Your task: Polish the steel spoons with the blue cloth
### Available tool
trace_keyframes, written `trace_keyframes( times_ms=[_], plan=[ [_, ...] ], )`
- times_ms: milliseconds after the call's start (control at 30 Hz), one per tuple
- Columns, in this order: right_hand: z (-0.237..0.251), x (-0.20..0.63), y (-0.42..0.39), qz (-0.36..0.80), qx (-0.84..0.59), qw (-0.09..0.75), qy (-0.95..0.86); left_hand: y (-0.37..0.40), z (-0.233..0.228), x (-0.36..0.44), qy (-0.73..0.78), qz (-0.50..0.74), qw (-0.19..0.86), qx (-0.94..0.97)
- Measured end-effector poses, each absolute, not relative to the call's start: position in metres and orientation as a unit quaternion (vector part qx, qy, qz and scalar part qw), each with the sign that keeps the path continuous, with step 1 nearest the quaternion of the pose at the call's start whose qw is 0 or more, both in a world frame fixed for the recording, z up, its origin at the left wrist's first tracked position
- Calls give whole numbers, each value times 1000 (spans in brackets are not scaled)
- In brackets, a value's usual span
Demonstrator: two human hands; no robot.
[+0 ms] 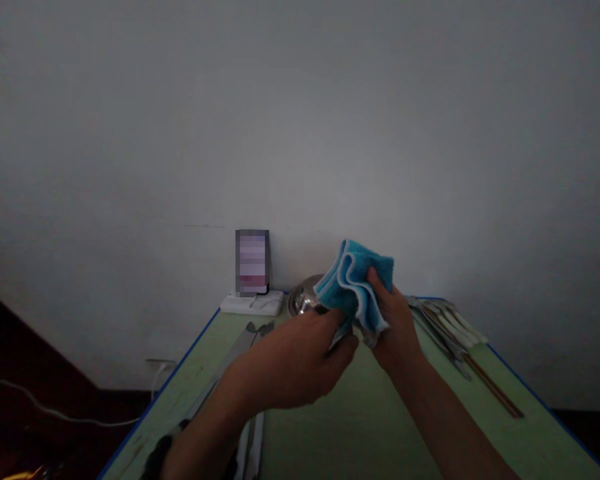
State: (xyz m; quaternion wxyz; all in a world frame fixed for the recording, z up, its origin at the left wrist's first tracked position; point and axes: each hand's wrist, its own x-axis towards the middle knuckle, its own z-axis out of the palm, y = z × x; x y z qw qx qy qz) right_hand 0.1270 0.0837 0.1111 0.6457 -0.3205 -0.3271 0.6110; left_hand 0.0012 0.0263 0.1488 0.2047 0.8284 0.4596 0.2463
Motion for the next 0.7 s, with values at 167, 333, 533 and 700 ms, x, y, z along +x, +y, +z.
trace_keyframes(
  times_ms=[167, 333, 533, 700],
  plan=[
    [107, 131, 88, 631, -288, 657, -295, 23, 149, 0, 480, 204, 129, 843],
    [113, 142, 87, 629, -328, 568, -418, 30, 155, -16, 509, 204, 89, 832],
    [125, 157, 80, 514, -384, 371, -671, 38, 168, -51, 532, 285, 149, 784],
    [130, 154, 66, 354, -375, 262, -816, 32, 166, -46, 545, 271, 111, 785]
  ],
)
